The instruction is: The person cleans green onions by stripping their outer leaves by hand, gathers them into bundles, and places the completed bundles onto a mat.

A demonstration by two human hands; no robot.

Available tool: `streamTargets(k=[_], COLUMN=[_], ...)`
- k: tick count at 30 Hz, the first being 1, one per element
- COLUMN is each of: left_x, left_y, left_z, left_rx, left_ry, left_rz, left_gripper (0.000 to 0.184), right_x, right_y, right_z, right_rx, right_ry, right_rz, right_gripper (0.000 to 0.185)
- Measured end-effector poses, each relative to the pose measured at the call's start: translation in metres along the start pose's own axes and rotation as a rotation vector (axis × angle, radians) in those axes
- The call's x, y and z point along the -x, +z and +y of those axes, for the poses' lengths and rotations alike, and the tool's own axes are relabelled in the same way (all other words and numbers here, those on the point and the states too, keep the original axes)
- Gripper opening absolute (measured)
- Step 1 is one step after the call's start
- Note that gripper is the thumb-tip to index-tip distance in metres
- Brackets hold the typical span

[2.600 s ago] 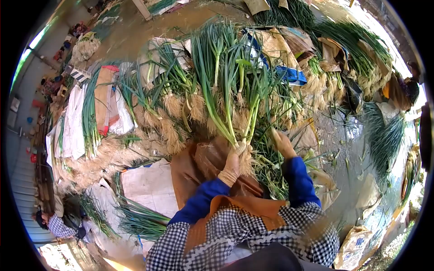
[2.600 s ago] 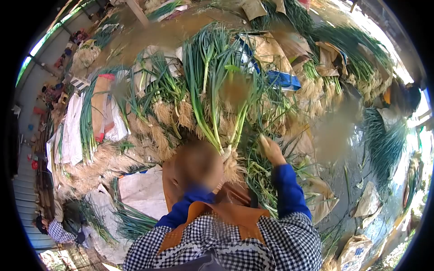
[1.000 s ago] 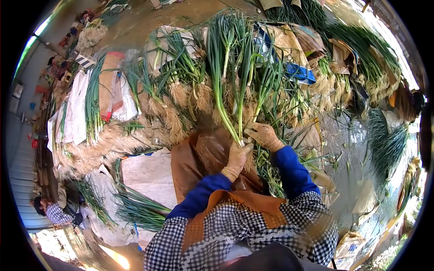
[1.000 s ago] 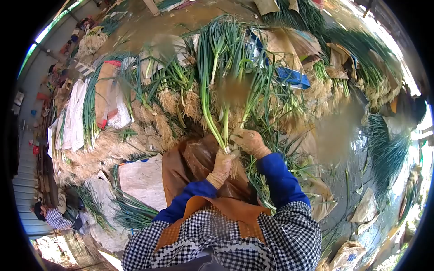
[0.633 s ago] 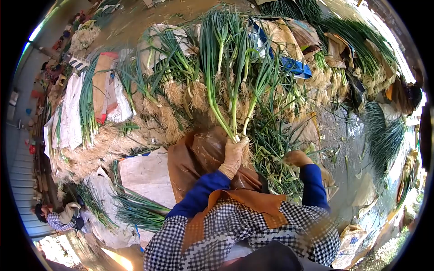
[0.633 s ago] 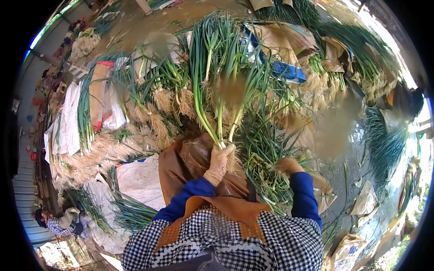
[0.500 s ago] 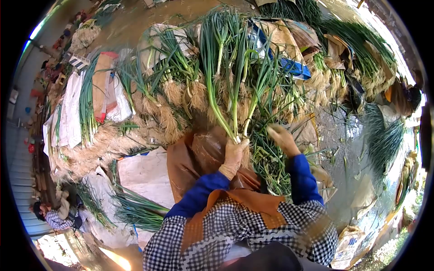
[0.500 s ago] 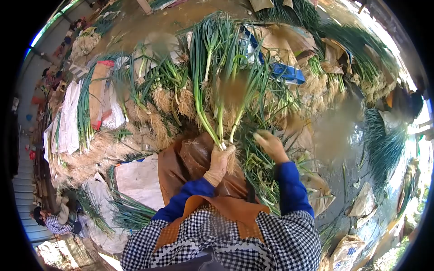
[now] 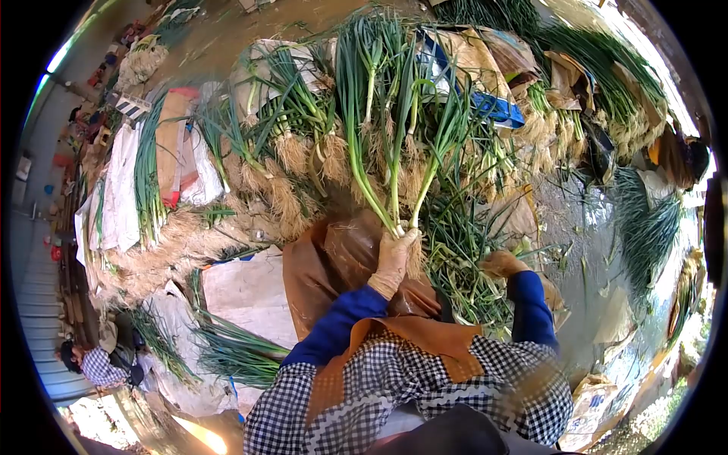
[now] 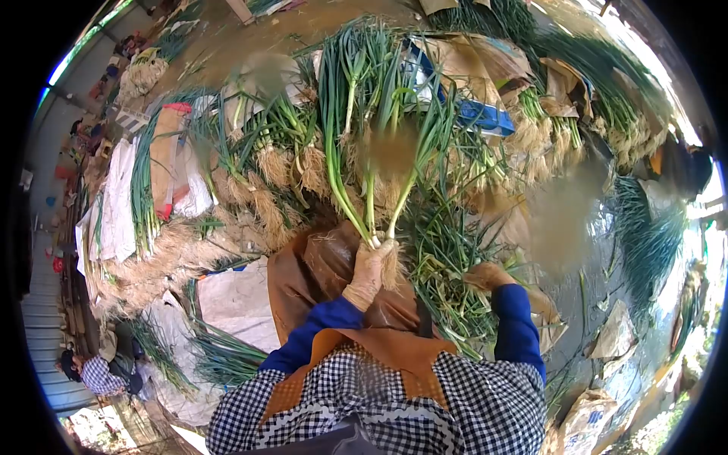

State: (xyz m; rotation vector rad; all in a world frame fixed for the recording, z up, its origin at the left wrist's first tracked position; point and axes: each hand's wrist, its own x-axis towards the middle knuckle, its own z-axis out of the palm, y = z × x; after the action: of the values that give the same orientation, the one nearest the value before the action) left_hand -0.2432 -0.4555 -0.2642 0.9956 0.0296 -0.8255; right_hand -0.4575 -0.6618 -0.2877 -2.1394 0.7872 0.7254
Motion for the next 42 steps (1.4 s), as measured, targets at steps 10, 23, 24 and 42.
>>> streamTargets(k=[10, 23, 24, 42], left_x=[-0.002, -0.009, -0.012, -0.024], left_y=[-0.003, 0.007, 0.007, 0.001], left_z=[-0.002, 0.024, 0.024, 0.024], left_rx=[-0.084, -0.113, -0.078, 0.058], left_ry=[0.09, -0.209, -0.264, -0.4], left_rz=[-0.042, -0.018, -0.046, -0.036], left_gripper=[0.034, 0.014, 0.014, 0.018], right_x=[-0.028, -0.075, -0.082, -0.019], right_y=[-0.024, -0.047, -0.05, -0.036], right_z=[-0.154, -0.101, -0.108, -0.19], right_rx=[-0.323, -0.059, -0.329, -0.545], right_ry=[-0.395, -0.328, -0.499, -0.555], right_rz=[0.478, 0.538, 0.569, 0.497], right_gripper=[0.054, 0.042, 0.048, 0.029])
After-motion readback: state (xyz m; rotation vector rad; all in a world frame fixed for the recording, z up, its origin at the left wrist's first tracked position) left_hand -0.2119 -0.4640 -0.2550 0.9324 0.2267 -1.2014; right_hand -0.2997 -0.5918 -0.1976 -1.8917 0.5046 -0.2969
